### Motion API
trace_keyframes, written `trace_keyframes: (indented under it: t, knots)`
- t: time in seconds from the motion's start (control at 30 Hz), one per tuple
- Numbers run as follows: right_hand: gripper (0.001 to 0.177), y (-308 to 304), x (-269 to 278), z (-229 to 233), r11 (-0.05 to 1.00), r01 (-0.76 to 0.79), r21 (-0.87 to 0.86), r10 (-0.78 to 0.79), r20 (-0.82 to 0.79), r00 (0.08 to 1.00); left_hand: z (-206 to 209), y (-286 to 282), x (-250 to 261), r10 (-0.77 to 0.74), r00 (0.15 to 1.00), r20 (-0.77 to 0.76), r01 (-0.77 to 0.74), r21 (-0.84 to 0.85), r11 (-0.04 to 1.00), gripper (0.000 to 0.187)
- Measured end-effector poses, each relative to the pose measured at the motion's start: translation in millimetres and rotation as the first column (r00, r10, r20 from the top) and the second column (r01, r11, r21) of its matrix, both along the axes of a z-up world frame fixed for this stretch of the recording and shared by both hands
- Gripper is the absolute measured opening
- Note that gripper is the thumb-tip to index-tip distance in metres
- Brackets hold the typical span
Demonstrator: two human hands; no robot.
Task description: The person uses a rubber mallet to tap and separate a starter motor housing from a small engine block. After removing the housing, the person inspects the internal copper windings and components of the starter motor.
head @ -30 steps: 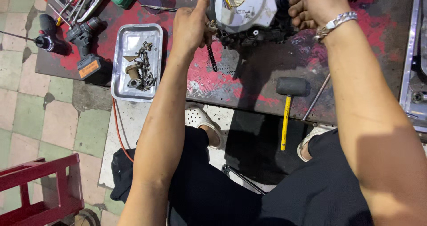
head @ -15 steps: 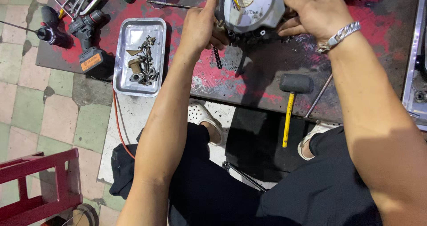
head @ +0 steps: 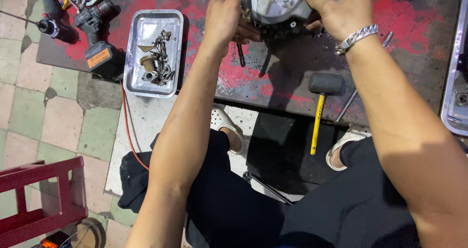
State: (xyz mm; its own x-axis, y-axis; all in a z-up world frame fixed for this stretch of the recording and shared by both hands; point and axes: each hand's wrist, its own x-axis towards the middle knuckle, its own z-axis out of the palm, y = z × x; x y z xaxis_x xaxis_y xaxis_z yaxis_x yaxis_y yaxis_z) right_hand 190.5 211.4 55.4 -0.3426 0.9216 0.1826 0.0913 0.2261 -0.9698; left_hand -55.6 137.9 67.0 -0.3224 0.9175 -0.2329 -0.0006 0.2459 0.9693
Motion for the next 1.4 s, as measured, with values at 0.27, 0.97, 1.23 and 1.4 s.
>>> trace_keyframes:
  t: [0.27, 0.97, 1.23, 1.4]
  knots:
    - [0.036, 31, -6, -21, 1.000, -0.008, -0.012, 0.007, -0.064, 0.998, -13, 28, -14, -0.036, 0.999, -0.009, 0.036, 0.038, 0.999, 0.074]
    - [0.065, -32, 6, 15, 0.944, -0.055, -0.326, 0.117, 0.173, 0.978, -2, -27, 16, -0.061, 0.997, 0.040, 0.065, -0.113, 0.991, 0.103]
    - [0.060, -102, -1, -28, 0.851, -0.159, -0.500, 0.086, -0.167, 0.982, -18, -87, 53, -0.021, 0.916, 0.401, 0.042, -0.044, 0.998, 0.089]
    - [0.063, -132, 1, -86, 0.867, -0.048, -0.496, -0.025, -0.140, 0.990, -57, -108, 60, 0.113, 0.915, 0.388, -0.088, -0.081, 0.993, 0.082]
